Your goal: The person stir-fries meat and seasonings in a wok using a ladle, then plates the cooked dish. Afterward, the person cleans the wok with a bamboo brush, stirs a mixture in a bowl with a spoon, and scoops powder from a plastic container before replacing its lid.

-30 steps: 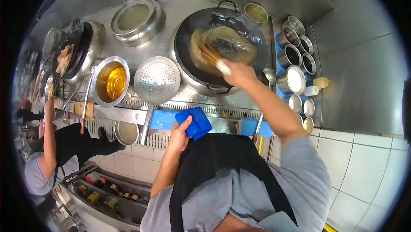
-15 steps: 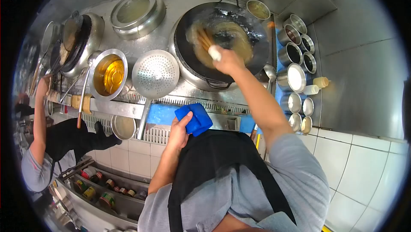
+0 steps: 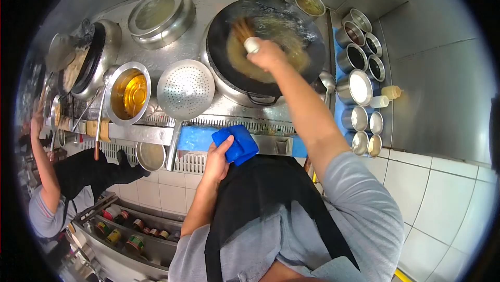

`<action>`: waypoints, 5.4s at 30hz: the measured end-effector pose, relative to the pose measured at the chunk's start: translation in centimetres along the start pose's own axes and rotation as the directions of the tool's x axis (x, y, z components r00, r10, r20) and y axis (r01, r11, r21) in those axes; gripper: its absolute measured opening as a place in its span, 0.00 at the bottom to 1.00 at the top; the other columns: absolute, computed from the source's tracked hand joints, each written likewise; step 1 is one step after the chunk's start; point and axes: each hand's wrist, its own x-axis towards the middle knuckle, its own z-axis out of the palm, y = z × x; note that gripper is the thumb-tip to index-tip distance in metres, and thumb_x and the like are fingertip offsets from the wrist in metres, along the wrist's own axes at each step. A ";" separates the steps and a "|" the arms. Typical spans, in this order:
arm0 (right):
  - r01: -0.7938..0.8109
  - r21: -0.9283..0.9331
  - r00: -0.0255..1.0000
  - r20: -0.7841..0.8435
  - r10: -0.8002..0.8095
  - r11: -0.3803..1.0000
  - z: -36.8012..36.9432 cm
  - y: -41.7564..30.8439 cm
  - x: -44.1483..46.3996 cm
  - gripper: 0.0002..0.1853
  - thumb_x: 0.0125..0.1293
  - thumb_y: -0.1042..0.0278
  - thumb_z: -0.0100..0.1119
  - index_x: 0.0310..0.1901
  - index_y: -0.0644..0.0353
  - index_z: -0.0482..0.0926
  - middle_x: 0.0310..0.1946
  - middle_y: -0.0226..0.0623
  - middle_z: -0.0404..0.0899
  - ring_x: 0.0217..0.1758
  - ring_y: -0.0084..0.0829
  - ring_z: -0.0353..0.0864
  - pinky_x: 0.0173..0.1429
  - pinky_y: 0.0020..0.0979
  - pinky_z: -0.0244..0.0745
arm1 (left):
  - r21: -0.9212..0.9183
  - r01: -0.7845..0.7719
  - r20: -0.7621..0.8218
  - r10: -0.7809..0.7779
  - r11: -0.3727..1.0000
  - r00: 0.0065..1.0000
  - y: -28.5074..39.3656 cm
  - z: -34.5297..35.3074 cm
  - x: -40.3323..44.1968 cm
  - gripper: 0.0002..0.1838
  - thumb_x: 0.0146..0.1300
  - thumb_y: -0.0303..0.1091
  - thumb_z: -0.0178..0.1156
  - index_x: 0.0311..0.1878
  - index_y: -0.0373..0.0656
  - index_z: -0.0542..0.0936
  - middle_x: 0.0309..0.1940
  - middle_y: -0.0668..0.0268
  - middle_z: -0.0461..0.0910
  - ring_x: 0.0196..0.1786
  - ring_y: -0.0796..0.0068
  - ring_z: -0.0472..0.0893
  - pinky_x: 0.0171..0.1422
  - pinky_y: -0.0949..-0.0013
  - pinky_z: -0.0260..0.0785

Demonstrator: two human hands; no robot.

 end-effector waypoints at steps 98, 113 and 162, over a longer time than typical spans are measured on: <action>-0.110 0.395 0.754 -0.564 0.336 0.912 14.0 25.0 -32.8 0.30 0.60 0.56 0.74 0.60 0.63 0.78 0.51 0.53 0.80 0.55 0.55 0.81 0.59 0.51 0.77 | 0.153 0.059 0.017 -0.062 0.986 0.998 -1.7 8.0 15.0 0.05 0.67 0.32 0.60 0.44 0.50 0.79 0.36 0.68 0.84 0.40 0.69 0.85 0.48 0.62 0.74; -0.144 0.884 0.947 -0.008 0.322 0.445 4.3 30.6 -42.9 0.13 0.69 0.72 0.60 0.53 0.62 0.76 0.21 0.29 0.72 0.18 0.21 0.72 0.23 0.29 0.68 | 0.540 -0.286 -0.117 0.406 0.792 0.906 -2.1 11.1 6.9 0.04 0.56 0.27 0.63 0.33 0.37 0.83 0.28 0.63 0.83 0.28 0.71 0.82 0.36 0.66 0.76; -0.179 0.147 0.907 -0.359 0.221 0.973 14.8 36.5 -39.7 0.28 0.66 0.64 0.67 0.66 0.58 0.72 0.41 0.53 0.83 0.44 0.57 0.84 0.46 0.54 0.78 | 0.566 -0.126 -0.166 0.262 0.815 0.951 -0.1 6.8 17.7 0.12 0.63 0.41 0.65 0.41 0.42 0.84 0.31 0.65 0.83 0.30 0.73 0.81 0.31 0.64 0.74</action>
